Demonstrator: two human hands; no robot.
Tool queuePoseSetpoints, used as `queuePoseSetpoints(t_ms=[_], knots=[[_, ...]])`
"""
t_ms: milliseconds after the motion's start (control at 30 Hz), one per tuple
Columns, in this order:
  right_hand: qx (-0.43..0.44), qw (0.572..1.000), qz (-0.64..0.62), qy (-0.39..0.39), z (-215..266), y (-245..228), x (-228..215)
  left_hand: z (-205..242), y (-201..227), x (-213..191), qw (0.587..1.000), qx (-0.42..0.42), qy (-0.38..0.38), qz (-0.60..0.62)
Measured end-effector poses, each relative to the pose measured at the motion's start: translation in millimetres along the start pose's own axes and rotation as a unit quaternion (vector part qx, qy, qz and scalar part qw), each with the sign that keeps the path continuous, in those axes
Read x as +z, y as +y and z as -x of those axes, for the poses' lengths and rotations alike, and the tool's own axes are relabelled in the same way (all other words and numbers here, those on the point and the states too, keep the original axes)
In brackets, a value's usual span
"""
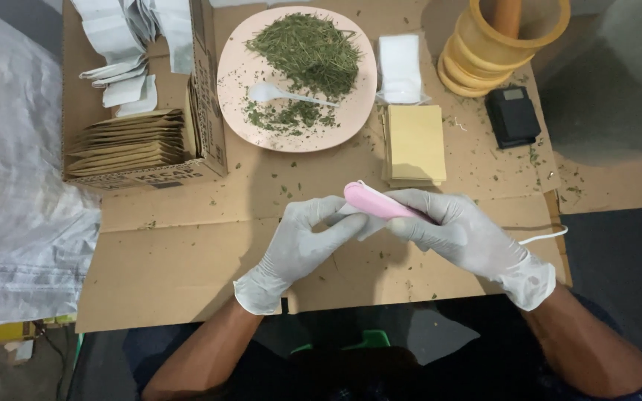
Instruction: The person manually fills and seals small paper packets with dried tea leaves using a small handheld heat sealer.
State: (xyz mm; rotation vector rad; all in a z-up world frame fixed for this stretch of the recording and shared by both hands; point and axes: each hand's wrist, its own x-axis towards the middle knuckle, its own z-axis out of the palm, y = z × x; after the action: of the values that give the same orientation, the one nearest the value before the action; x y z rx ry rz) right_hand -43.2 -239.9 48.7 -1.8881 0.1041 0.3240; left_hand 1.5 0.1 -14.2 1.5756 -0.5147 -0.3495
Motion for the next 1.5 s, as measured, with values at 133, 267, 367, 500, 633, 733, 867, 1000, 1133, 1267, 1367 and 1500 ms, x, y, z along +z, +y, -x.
queuePoseSetpoints(t_ms=[133,267,367,500,633,733,867,1000,1133,1267,1367,1500], knots=[[-0.015,1.0,0.013,-0.011,3.8,-14.4,-0.3,0.7,2.6,0.5,1.0,0.008,0.001,0.001],[0.005,1.0,-0.006,-0.009,4.5,-7.3,-0.8,0.6,12.5,-1.2,1.0,0.015,-0.002,-0.003],[0.004,1.0,-0.001,-0.01,4.0,-6.2,-1.8,1.5,-3.7,-0.5,1.0,0.014,-0.002,-0.001],[0.005,1.0,0.001,-0.006,4.7,0.6,0.6,0.1,-8.1,1.8,1.0,0.023,0.005,-0.002],[0.006,1.0,0.006,-0.004,6.0,-10.7,0.2,0.9,-15.2,1.6,0.999,0.032,0.011,-0.013],[0.003,1.0,-0.014,-0.006,5.6,-16.6,1.1,0.5,-14.2,1.2,0.999,0.043,0.005,0.002],[0.006,1.0,-0.006,-0.004,7.5,-21.7,2.3,1.6,-20.0,1.7,0.999,0.035,0.007,0.005],[0.016,1.0,0.008,-0.009,1.0,-0.1,-2.4,1.6,-11.3,-0.3,0.999,0.032,0.003,-0.013],[0.019,1.0,-0.008,-0.009,3.4,-2.6,-2.3,1.0,-26.0,1.4,1.0,0.023,0.003,0.001],[0.021,1.0,-0.008,-0.015,4.3,-5.3,-1.6,1.1,-16.7,1.8,1.0,0.016,0.005,0.001],[0.024,1.0,0.005,-0.02,2.8,-0.8,-2.1,0.7,-9.8,-0.6,1.0,0.008,0.007,0.002],[0.008,1.0,0.016,-0.005,-0.1,-3.9,-5.1,0.9,-19.9,-5.0,0.999,-0.016,0.032,0.028]])
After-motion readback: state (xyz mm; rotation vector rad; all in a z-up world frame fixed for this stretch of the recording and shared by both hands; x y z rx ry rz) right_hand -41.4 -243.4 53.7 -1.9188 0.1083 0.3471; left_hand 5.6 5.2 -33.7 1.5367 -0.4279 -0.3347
